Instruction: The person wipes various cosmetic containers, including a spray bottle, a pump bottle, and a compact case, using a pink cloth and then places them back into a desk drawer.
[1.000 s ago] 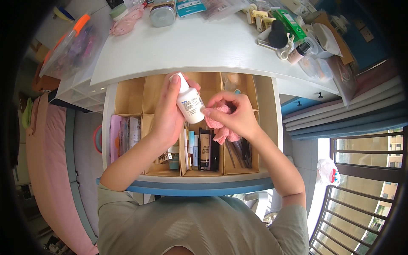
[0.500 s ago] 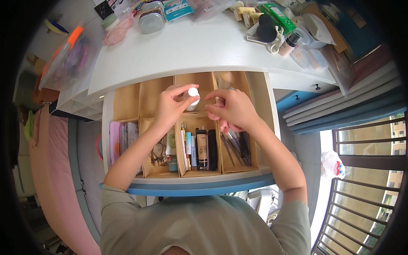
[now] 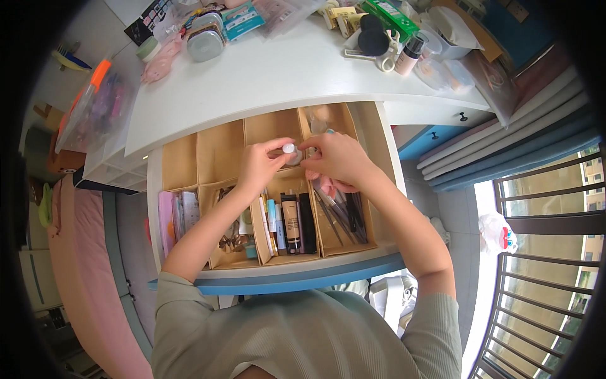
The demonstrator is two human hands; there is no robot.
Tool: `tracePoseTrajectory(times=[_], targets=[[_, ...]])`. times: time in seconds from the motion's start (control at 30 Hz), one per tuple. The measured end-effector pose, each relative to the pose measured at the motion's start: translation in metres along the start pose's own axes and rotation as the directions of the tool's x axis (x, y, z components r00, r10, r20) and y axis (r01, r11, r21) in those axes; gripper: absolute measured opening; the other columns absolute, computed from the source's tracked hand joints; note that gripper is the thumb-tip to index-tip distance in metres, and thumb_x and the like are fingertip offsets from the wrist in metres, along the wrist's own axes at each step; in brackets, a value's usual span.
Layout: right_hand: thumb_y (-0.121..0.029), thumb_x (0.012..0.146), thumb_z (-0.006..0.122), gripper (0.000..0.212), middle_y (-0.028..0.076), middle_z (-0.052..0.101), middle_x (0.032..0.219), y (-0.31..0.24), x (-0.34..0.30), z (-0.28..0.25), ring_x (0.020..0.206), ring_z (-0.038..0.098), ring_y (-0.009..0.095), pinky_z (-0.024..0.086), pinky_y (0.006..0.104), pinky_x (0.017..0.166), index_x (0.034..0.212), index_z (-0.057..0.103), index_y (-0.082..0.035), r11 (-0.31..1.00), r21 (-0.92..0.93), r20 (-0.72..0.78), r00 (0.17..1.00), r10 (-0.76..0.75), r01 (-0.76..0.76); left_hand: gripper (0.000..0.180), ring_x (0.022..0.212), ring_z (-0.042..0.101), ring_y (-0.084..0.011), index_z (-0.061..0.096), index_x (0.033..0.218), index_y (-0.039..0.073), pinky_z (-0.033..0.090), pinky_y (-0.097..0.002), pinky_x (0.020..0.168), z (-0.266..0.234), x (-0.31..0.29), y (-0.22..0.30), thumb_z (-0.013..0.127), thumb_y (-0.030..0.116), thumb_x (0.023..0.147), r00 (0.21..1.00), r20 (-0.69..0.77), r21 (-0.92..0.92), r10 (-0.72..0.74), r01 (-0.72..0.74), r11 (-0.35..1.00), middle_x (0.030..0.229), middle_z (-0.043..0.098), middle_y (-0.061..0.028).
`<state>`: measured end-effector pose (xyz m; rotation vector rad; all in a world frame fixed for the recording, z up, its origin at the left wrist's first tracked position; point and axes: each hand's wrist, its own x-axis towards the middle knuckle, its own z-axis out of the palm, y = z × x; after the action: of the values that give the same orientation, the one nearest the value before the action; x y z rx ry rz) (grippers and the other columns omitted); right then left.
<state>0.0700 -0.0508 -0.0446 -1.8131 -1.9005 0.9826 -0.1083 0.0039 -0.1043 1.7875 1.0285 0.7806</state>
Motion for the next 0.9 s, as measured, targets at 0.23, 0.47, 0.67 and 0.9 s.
tracePoseTrajectory(times=[0.23,0.47,0.67,0.9], targets=[[-0.021,0.075,0.061,0.029,0.010,0.065,0.066,0.008,0.003,0.001,0.059,0.063,0.021,0.050,0.0280,0.062,0.101,0.067,-0.009,0.999,-0.015,0.022,0.999,-0.050,0.050,0.026,0.084,0.067,-0.0183,0.063,0.105,0.000,0.053,-0.0263,0.073,0.006,-0.005,-0.007,0.065,0.004,0.079,0.997,0.068,0.063,-0.019,0.015,0.998,0.093,0.068,-0.0118],[-0.023,0.082,0.061,0.024,0.007,0.063,0.078,0.024,0.016,-0.005,0.071,0.059,0.011,0.048,0.0251,0.064,0.087,0.066,0.000,0.779,0.603,-0.084,0.985,-0.152,0.172,0.032,0.095,0.063,-0.0240,0.058,0.110,0.004,0.049,-0.0334,0.081,0.004,-0.004,0.014,0.063,0.010,0.079,0.962,0.048,0.236,0.269,-0.273,0.933,0.104,0.064,-0.0133],[-0.033,0.091,0.050,0.027,0.003,0.059,0.082,0.024,0.018,-0.010,0.073,0.058,0.012,0.050,0.0275,0.068,0.095,0.056,-0.007,-0.009,1.000,-0.019,0.998,0.057,0.020,0.036,0.101,0.059,-0.0227,0.048,0.120,-0.001,0.044,-0.0334,0.088,0.014,-0.012,0.044,0.053,0.017,0.088,0.969,0.126,-0.269,0.212,-0.173,0.948,0.110,0.060,-0.0145],[-0.031,0.095,0.040,0.026,0.003,0.058,0.093,0.017,0.015,-0.008,0.086,0.057,0.017,0.048,0.0322,0.080,0.098,0.053,-0.009,-0.334,0.939,-0.054,0.996,0.077,0.077,0.041,0.097,0.059,-0.0171,0.040,0.124,0.000,0.047,-0.0306,0.082,0.017,-0.016,0.062,0.054,0.018,0.090,0.965,0.260,-0.553,0.045,0.111,0.826,0.112,0.056,-0.0105]])
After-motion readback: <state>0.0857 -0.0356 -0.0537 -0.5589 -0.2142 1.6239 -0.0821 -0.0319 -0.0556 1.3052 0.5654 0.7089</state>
